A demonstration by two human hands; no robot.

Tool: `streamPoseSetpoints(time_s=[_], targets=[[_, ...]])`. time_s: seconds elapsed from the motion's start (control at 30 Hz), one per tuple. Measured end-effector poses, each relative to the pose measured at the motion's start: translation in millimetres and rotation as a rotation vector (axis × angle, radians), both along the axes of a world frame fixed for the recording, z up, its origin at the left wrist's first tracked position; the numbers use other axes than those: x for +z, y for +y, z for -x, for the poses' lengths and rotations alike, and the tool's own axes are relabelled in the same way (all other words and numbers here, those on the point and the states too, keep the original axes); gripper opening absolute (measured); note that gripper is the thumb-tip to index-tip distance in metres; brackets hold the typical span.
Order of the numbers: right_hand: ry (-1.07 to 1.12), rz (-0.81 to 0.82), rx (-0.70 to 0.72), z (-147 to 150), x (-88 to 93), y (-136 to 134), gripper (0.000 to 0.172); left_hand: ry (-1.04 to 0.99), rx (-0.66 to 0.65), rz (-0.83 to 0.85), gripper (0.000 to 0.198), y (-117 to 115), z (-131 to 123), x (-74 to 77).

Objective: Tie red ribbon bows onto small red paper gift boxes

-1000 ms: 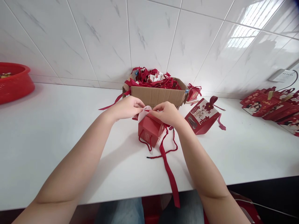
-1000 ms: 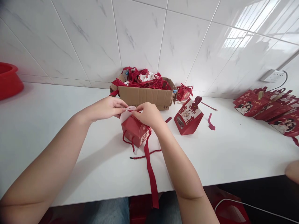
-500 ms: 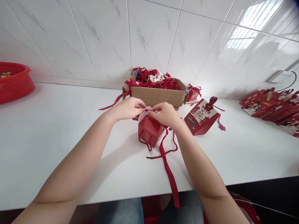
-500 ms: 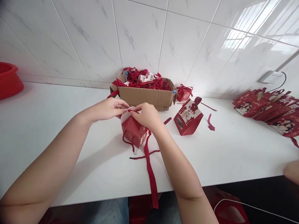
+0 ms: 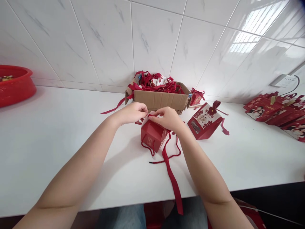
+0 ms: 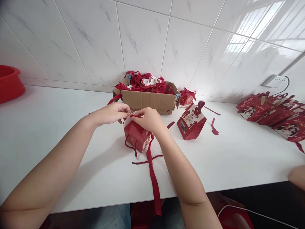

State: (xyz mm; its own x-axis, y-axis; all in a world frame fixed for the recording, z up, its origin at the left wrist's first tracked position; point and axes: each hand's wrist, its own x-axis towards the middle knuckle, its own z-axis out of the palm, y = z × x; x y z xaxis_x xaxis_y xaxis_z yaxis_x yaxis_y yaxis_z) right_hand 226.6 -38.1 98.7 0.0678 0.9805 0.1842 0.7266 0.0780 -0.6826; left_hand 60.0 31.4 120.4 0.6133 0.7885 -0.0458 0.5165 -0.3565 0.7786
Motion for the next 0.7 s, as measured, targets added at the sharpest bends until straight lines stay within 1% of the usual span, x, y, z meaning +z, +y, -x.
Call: streamPoseSetpoints(time_s=[0.07,0.13,0.2,0.27,0.37,0.47,0.6,0.7], targets=[[0.018,0.006,-0.008,-2.3,3.4,-2.4,0.031,-0.121,0.025,0.031,0.009,-2.2,1.7,5.7],[0.054,0.008,-0.022,-6.1,7.2,-4.8,0.037,-0.299,0.06,0.111,0.01,-4.2,6.3,13.9],[0.094,0.006,-0.027,-10.9,11.1,-7.1,0.038,-0.493,0.079,0.163,0.01,-5.8,13.4,23.2],[0.118,0.003,-0.028,-16.2,15.3,-9.9,0.037,-0.648,0.074,0.155,0.009,-7.4,21.8,31.9],[0.115,0.013,-0.041,-24.5,21.9,-15.6,0.035,-0.753,0.071,0.101,0.007,-10.7,32.4,41.7],[0.069,0.065,-0.027,-33.7,28.5,-23.3,0.034,-0.833,0.116,0.045,0.006,-16.7,38.1,47.9],[-0.057,0.17,0.065,-44.7,36.4,-32.6,0.038,-0.892,0.129,-0.033,0.007,-25.7,40.0,52.2],[-0.165,0.33,0.153,-47.3,39.1,-34.5,0.04,-0.997,0.151,-0.148,0.004,-28.1,39.5,53.1]])
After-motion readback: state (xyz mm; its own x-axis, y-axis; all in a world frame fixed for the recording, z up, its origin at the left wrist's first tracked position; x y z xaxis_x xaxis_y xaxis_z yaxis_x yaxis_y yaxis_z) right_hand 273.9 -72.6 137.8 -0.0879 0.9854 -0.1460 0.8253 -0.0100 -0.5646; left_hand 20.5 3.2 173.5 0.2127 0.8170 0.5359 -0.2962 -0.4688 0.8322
